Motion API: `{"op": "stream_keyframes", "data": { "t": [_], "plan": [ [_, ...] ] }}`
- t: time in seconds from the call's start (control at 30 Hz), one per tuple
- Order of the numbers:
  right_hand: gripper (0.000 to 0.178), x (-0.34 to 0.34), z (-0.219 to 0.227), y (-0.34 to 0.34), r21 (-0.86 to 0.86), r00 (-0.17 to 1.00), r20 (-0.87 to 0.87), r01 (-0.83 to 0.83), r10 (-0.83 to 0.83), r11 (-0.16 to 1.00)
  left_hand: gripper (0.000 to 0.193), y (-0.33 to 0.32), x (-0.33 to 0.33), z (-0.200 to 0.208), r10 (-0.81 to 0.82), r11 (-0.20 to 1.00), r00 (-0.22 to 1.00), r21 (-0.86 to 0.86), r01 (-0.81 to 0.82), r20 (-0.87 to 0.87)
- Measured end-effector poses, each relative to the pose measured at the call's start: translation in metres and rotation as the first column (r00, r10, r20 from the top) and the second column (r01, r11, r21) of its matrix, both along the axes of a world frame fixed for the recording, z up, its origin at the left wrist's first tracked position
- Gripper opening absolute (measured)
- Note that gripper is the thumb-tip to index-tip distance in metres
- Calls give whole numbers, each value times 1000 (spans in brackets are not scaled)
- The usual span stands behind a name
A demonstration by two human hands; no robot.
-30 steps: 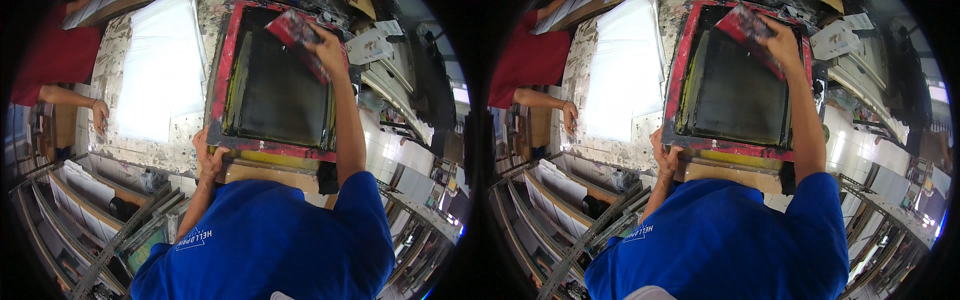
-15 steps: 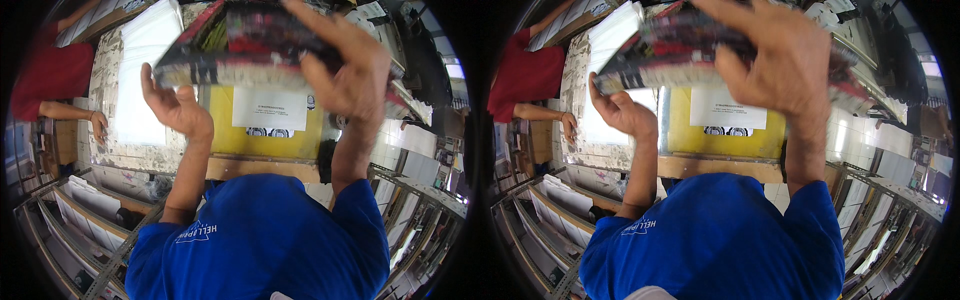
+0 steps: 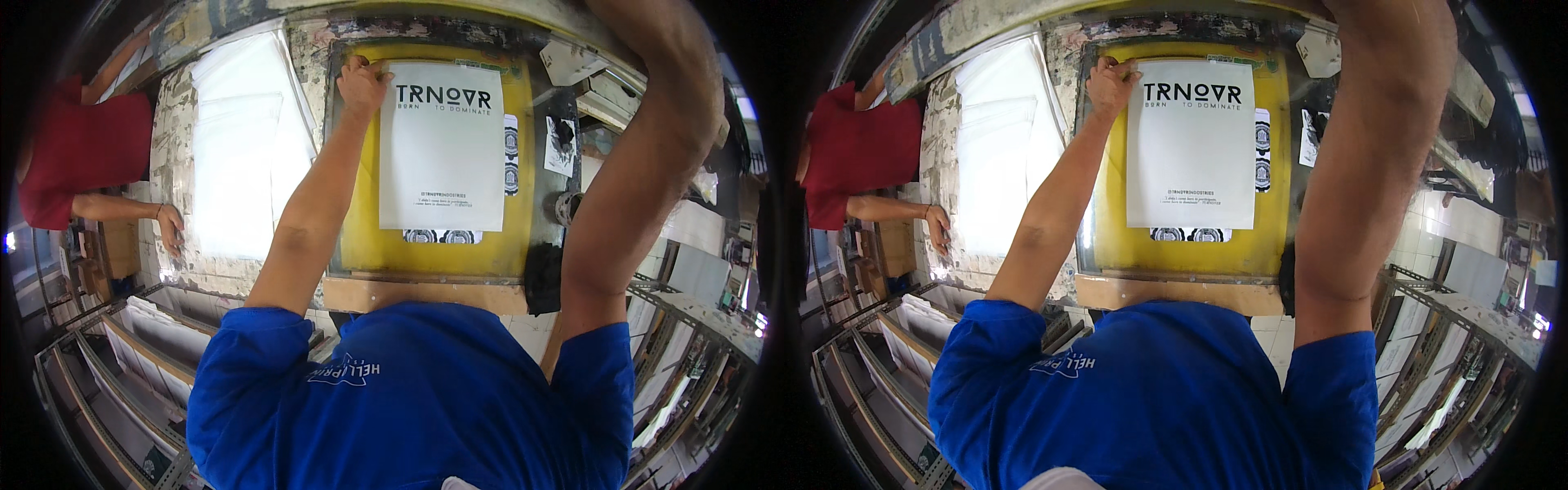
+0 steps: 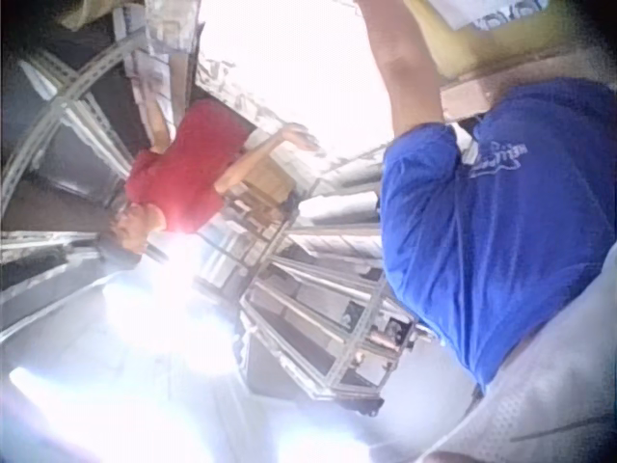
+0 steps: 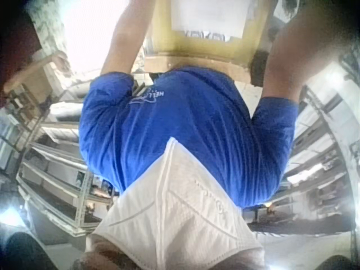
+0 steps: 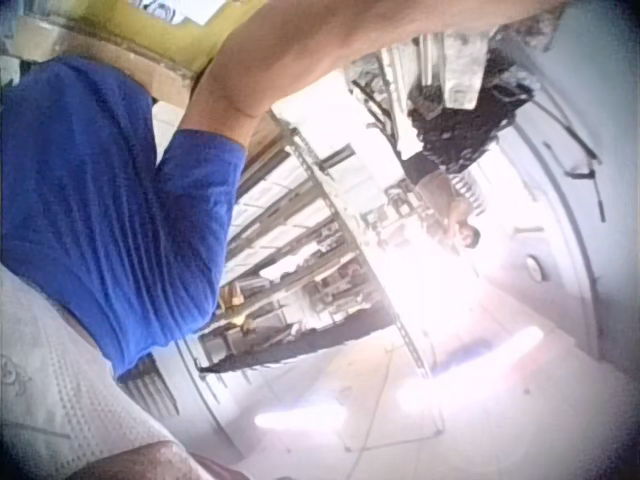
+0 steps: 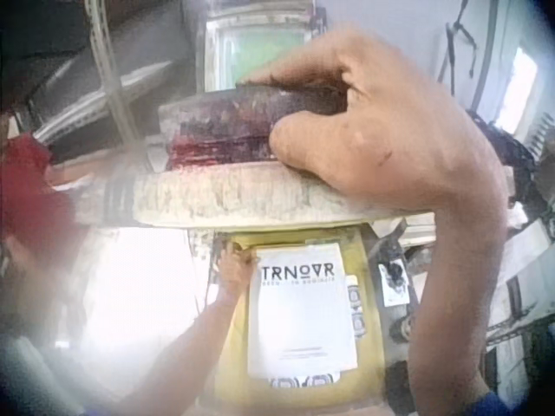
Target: The person performs screen printing by placing sheets of paper under a screen frame, applying ink with a squeegee, lifting the frame, and moving the printed sheets to a stack.
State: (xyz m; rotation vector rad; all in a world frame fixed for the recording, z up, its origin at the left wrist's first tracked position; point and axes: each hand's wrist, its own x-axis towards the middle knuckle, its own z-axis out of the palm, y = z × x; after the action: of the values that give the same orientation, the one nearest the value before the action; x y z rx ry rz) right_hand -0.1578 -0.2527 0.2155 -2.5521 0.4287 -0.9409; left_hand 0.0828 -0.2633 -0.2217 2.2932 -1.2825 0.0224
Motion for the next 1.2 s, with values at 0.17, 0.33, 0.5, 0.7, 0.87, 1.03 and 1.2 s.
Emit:
{"op": "stream_keyframes", "data": {
  "t": [0.17,0.33,0.5,0.7,0.87,1.03,1.2],
  "plan": [
    [42,5,13,8,92,993,-62,102,-96,991,23,-2,2,4,-1,995,995,-97,-9,-96],
    [44,5,15,11,176,990,-132,73,-50,982,22,11,-9,36,-23,968,892,-234,-94,-451],
    [47,7,19,-1,111,974,-173,168,-148,979,24,52,1,63,-35,875,822,-414,-250,-569],
    [49,7,-4,2,-346,996,-19,71,-82,935,21,145,93,54,132,716,746,-457,-527,-653],
    [47,-6,-2,-40,18,967,-107,232,-229,972,20,231,189,39,315,481,655,-480,-734,-687],
    [44,-12,-25,-61,14,994,-78,77,-76,997,37,310,238,46,315,234,580,-531,-814,-751],
    [46,-16,-30,-64,46,987,-120,113,-107,993,32,380,161,49,507,616,792,-501,-608,-340]
  ]
}}
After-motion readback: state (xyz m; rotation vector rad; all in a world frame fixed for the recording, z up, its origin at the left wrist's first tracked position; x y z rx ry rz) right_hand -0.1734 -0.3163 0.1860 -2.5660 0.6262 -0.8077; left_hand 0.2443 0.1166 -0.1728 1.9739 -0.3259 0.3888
